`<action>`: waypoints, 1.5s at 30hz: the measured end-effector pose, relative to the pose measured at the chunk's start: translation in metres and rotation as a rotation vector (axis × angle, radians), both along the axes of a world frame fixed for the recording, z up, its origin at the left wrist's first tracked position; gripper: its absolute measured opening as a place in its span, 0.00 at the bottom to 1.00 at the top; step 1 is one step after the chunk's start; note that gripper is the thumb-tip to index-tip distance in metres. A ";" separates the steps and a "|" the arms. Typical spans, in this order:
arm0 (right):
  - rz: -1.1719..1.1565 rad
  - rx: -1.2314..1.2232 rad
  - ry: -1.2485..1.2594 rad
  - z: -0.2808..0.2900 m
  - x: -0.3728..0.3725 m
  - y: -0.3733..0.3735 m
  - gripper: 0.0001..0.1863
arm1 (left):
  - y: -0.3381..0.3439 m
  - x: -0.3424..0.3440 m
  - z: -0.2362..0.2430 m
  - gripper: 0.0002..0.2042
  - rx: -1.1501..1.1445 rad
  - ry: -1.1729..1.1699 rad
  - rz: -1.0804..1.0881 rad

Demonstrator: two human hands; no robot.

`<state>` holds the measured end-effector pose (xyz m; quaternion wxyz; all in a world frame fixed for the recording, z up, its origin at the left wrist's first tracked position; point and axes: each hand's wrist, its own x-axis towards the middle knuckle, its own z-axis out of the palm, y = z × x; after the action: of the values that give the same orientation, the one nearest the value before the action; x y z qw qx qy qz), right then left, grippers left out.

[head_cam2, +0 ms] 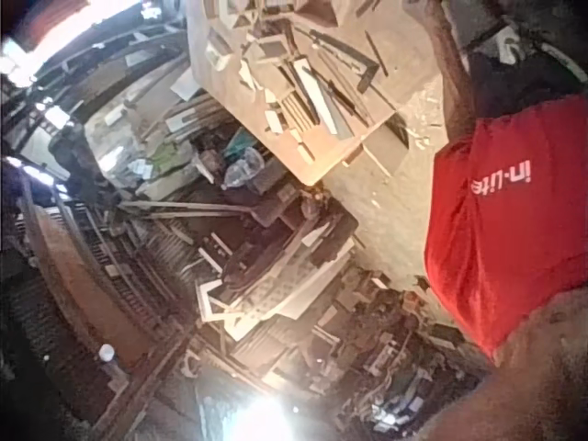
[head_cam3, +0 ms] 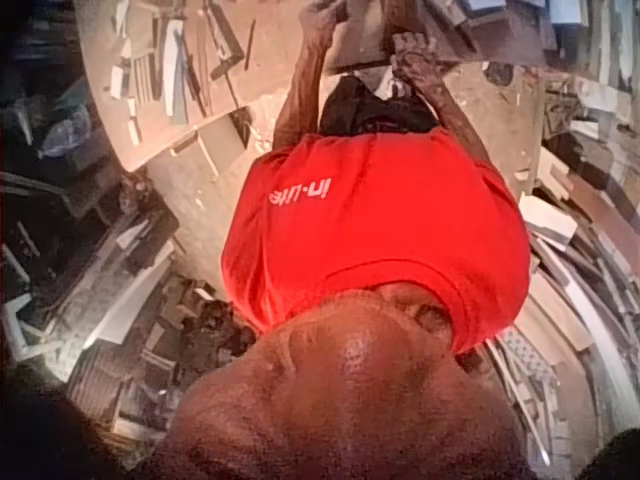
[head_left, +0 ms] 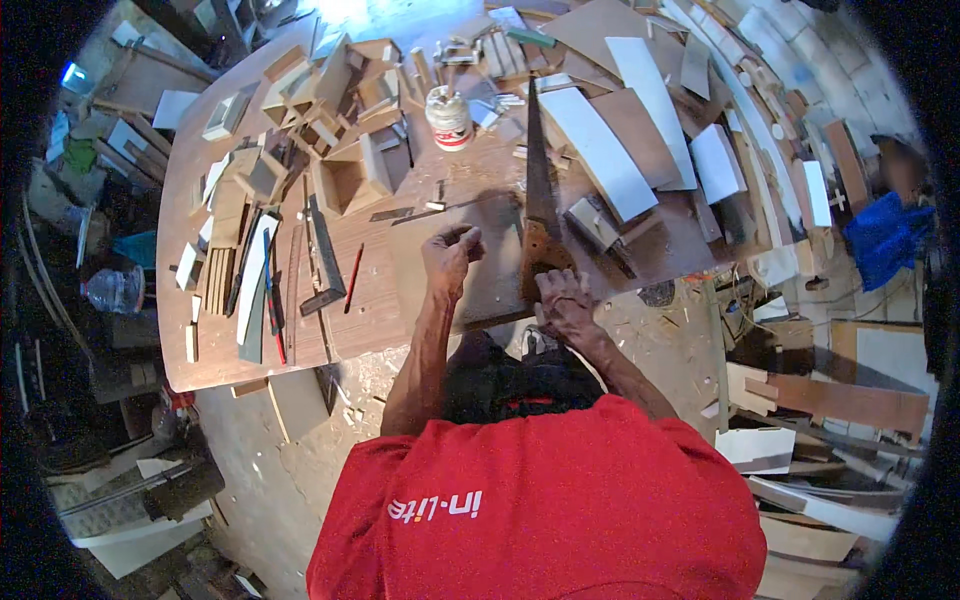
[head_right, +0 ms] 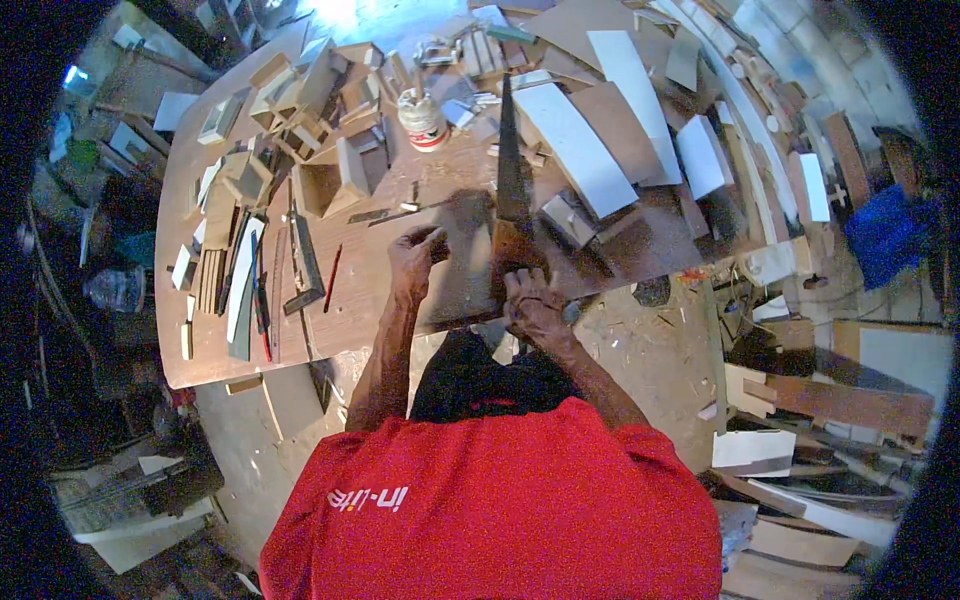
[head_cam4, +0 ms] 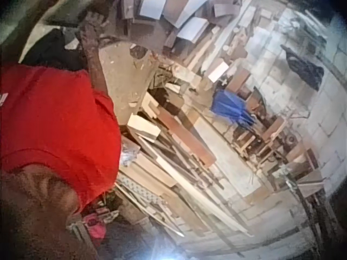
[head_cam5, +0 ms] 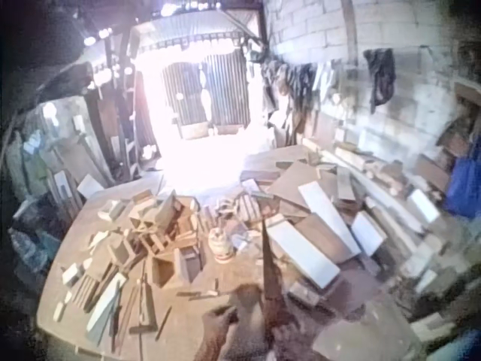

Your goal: The person fits and rotates wooden panels to assemble a small box structure, places it on the table, and then applies glue to small wooden pieces using a wooden stick from a jar.

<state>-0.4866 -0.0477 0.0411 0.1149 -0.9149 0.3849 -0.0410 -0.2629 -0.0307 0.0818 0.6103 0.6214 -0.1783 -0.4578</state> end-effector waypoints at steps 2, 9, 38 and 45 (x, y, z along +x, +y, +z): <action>0.001 0.037 0.035 0.014 0.006 0.001 0.24 | 0.002 -0.010 -0.005 0.11 -0.012 -0.027 0.005; -0.019 -0.139 -0.313 0.009 -0.009 -0.012 0.19 | 0.022 -0.033 -0.021 0.12 0.049 -0.178 0.014; -0.394 -0.288 0.016 -0.016 -0.197 -0.157 0.28 | -0.033 -0.092 0.001 0.19 -0.009 -0.217 -0.235; -0.355 -0.059 0.017 0.017 -0.194 -0.156 0.25 | -0.037 -0.099 0.002 0.24 0.058 -0.315 -0.216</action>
<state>-0.6808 -0.2036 0.0582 0.0758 -0.8358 0.5400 -0.0643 -0.3617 -0.0674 0.0835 0.5040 0.6798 -0.3241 -0.4229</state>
